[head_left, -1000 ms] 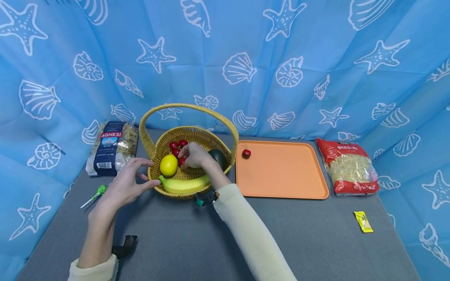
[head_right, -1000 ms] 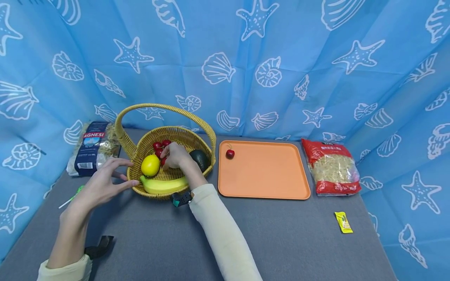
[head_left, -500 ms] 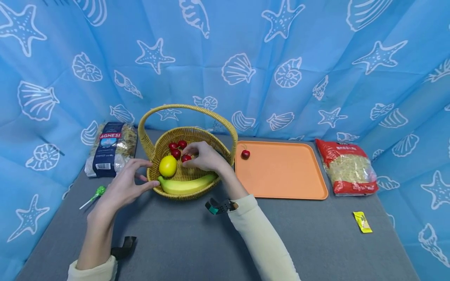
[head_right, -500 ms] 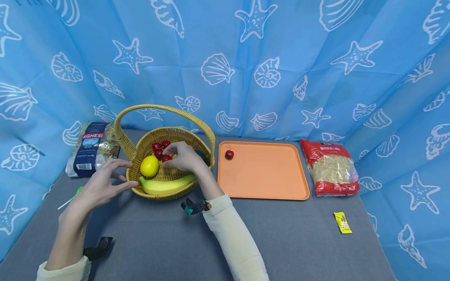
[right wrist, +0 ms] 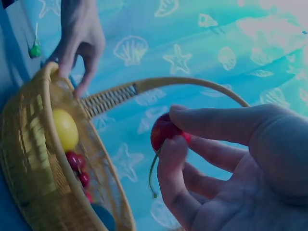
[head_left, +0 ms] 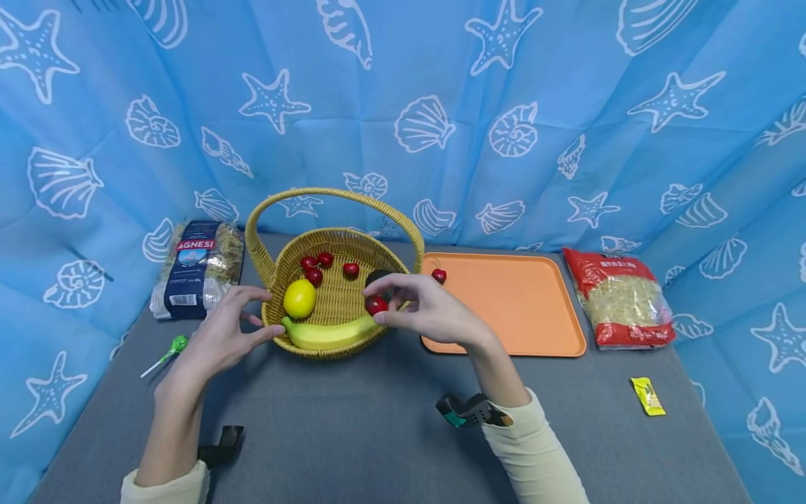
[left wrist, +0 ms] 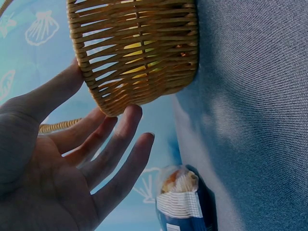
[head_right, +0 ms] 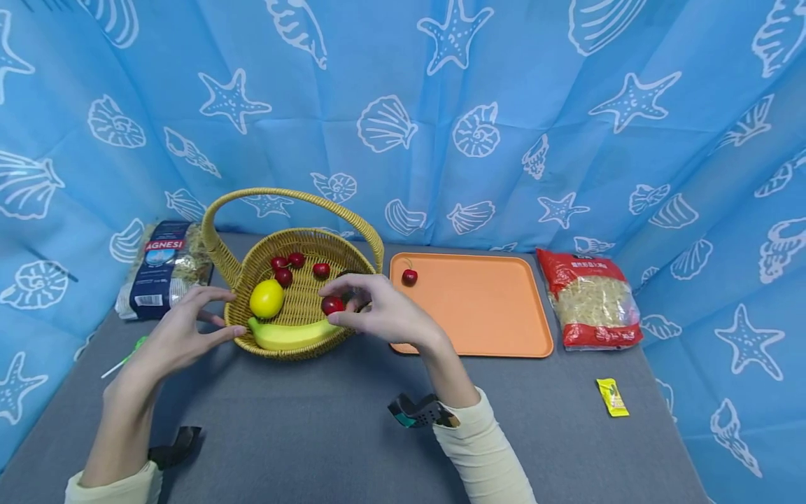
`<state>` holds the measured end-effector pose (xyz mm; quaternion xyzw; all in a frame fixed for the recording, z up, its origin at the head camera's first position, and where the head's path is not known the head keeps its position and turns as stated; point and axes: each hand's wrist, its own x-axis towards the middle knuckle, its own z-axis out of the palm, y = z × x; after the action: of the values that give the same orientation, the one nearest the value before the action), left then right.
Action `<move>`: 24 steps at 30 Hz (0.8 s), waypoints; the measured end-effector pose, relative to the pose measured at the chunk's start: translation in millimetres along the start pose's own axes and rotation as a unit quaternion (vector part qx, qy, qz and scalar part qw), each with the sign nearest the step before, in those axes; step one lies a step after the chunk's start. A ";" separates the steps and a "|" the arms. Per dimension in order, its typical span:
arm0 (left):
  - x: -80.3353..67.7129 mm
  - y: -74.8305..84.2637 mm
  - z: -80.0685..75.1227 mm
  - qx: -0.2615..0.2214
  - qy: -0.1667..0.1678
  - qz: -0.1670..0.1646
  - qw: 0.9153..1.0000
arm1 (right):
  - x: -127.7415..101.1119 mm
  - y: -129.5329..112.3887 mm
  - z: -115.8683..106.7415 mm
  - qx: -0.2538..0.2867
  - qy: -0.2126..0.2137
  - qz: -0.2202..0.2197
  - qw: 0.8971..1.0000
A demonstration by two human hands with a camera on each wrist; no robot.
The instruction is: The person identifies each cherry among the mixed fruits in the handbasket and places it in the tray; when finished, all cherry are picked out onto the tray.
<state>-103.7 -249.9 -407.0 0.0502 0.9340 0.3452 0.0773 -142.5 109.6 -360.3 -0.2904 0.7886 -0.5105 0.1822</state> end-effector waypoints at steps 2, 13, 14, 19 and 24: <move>0.0 -0.4 0.3 0.001 0.001 -0.001 1.000 | -13.6 1.4 -9.9 0.001 0.007 0.001 1.000; 0.7 0.2 0.2 0.001 0.001 0.000 1.000 | -49.1 43.8 -66.1 0.000 0.134 0.060 0.989; 0.6 0.3 0.0 0.001 0.000 0.001 1.000 | -48.4 50.5 -69.9 -0.001 0.148 0.071 0.986; 0.9 1.1 -0.2 0.000 0.001 -0.001 1.000 | -41.7 85.4 -82.1 -0.016 0.202 0.108 0.973; 0.6 0.7 -0.2 0.000 -0.001 -0.001 1.000 | -31.7 117.4 -84.4 -0.110 0.226 0.109 0.962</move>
<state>-104.3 -249.5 -406.5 0.0491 0.9342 0.3446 0.0784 -199.4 225.5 -432.7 -0.0981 0.8874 -0.4500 0.0209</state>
